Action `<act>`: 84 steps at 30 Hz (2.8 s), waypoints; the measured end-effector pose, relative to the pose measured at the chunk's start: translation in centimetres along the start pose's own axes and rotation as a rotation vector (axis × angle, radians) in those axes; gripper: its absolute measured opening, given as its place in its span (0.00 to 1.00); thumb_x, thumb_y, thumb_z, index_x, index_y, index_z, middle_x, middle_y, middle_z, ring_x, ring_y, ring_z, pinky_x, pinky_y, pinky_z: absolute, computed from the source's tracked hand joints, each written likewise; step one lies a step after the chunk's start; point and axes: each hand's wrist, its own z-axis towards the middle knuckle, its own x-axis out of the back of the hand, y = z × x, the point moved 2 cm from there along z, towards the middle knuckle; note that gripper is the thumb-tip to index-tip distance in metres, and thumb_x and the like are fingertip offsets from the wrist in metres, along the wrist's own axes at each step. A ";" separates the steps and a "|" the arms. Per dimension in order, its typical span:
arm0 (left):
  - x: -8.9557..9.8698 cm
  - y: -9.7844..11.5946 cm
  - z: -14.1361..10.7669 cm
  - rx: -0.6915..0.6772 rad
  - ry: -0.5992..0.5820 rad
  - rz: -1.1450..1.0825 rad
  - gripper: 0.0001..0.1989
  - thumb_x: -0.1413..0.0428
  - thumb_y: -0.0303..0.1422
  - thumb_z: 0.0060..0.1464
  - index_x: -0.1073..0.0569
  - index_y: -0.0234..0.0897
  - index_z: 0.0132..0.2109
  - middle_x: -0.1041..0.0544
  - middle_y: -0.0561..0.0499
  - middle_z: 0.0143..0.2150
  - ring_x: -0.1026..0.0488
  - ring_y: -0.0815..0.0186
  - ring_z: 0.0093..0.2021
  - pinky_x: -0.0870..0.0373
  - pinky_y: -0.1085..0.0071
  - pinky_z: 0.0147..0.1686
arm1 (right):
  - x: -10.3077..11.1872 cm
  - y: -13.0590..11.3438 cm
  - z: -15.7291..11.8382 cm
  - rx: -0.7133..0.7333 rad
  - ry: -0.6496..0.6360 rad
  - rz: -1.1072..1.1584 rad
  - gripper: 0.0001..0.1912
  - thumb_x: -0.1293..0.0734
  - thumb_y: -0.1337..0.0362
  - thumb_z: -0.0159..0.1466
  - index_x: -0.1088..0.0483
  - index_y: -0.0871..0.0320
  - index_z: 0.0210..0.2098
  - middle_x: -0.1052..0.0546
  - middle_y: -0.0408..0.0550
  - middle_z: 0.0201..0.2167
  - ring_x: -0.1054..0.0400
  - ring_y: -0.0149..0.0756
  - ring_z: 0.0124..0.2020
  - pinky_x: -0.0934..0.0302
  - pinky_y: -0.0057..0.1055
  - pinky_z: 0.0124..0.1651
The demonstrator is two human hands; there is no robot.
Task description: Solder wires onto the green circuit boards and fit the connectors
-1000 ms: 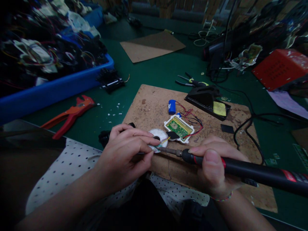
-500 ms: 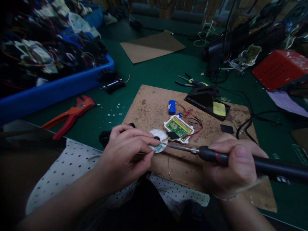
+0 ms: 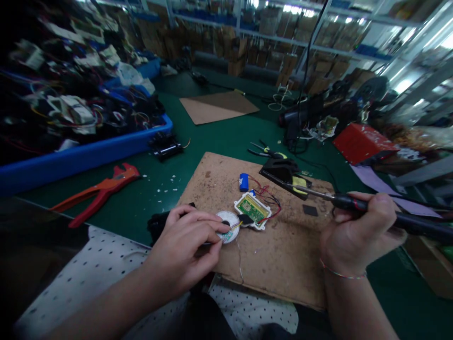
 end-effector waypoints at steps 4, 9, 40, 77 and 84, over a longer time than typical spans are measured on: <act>0.1 -0.1 -0.2 -0.028 0.016 -0.018 0.06 0.44 0.25 0.58 0.29 0.41 0.38 0.17 0.60 0.45 0.24 0.64 0.50 0.48 0.56 0.55 | -0.8 0.7 4.7 0.131 0.092 -0.114 0.12 0.40 0.60 0.64 0.33 0.58 0.26 0.36 0.39 0.18 0.45 0.26 0.16 0.53 0.30 0.20; 0.1 -0.1 -0.4 -0.024 0.000 -0.036 0.06 0.45 0.24 0.59 0.29 0.41 0.39 0.18 0.58 0.46 0.25 0.63 0.51 0.48 0.56 0.55 | -2.3 2.7 7.3 0.157 -0.089 -0.332 0.16 0.37 0.59 0.65 0.26 0.62 0.26 0.35 0.40 0.15 0.38 0.32 0.19 0.43 0.31 0.28; 3.7 -2.9 -2.7 -0.061 -0.190 0.293 0.13 0.43 0.28 0.61 0.28 0.40 0.52 0.21 0.47 0.53 0.30 0.54 0.60 0.50 0.46 0.62 | -5.7 0.2 -1.5 -0.026 -1.301 -0.581 0.26 0.39 0.41 0.65 0.26 0.57 0.40 0.20 0.48 0.33 0.29 0.37 0.31 0.36 0.30 0.32; 24.2 -4.1 10.8 0.262 0.039 0.822 0.12 0.46 0.38 0.59 0.19 0.39 0.37 0.19 0.47 0.34 0.25 0.60 0.36 0.35 0.67 0.37 | -9.4 -0.4 -3.9 -0.064 -0.759 0.031 0.20 0.32 0.45 0.61 0.24 0.52 0.44 0.18 0.50 0.40 0.22 0.46 0.38 0.27 0.42 0.38; 39.9 -6.5 12.3 0.557 0.297 0.993 0.15 0.44 0.40 0.60 0.20 0.32 0.43 0.23 0.50 0.28 0.27 0.64 0.33 0.31 0.67 0.41 | -8.3 4.1 -5.7 -0.231 -0.721 0.005 0.15 0.28 0.44 0.50 0.21 0.41 0.33 0.18 0.51 0.33 0.22 0.56 0.33 0.26 0.51 0.33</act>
